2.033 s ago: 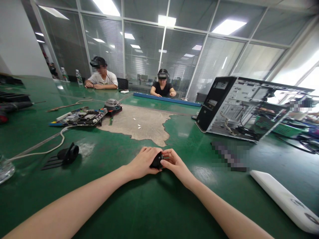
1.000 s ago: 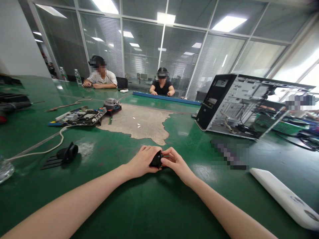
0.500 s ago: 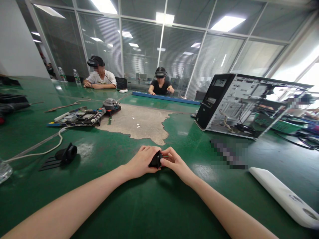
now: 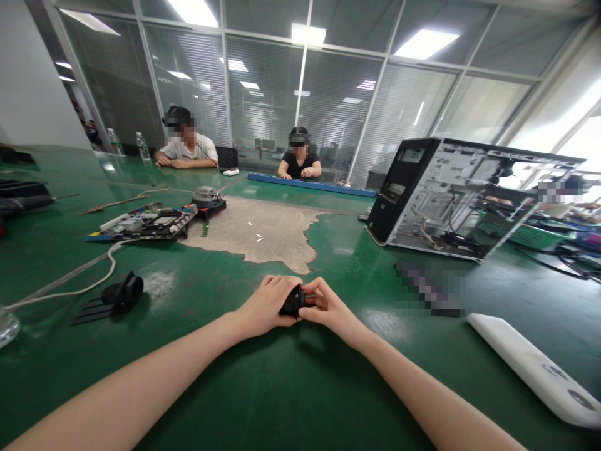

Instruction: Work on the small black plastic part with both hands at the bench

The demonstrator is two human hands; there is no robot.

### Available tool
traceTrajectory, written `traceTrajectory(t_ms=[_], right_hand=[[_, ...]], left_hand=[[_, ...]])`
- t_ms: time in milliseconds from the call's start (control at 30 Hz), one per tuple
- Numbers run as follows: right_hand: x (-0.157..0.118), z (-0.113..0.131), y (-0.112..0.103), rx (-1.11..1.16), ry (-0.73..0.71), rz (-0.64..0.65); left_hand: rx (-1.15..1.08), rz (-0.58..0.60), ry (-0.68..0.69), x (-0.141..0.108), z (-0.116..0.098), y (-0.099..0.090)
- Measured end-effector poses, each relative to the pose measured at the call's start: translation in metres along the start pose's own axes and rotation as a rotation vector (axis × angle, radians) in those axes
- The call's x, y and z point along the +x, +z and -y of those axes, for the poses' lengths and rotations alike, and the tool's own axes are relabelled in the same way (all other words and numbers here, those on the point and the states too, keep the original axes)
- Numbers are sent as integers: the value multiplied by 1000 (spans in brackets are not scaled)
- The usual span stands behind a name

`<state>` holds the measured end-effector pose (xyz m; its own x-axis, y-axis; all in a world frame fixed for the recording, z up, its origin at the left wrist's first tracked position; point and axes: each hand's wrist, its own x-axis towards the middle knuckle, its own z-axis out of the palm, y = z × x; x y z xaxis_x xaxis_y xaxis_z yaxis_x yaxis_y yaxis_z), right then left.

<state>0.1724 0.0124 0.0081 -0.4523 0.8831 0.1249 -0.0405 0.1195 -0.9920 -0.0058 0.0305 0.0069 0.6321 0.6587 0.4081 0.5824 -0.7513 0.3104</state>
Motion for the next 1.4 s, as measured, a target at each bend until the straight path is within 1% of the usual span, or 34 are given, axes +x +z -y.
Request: traceTrajectory(t_ms=[233, 333, 467, 533, 833, 900, 1000, 1133, 1400], right_hand=[[2, -4, 1, -26, 33, -80], [2, -3, 0, -37, 44, -63], [1, 1, 1, -3, 9, -6], [1, 2, 2, 1, 4, -5], [4, -5, 1, -68, 36, -98], [4, -4, 0, -103, 31, -87], [3, -1, -3, -130, -12, -35], [1, 1, -2, -78, -42, 6], [4, -7, 1, -51, -32, -84]], left_hand=[[-1, -8, 5, 0, -2, -1], [1, -3, 3, 0, -2, -1], [2, -2, 2, 0, -1, -1], [5, -2, 5, 0, -1, -1], [10, -6, 8, 1, -3, -1], [14, -8, 0, 1, -2, -1], [17, -6, -4, 0, -1, 0], [28, 1, -13, 1, 0, 2], [29, -6, -11, 1, -1, 0]])
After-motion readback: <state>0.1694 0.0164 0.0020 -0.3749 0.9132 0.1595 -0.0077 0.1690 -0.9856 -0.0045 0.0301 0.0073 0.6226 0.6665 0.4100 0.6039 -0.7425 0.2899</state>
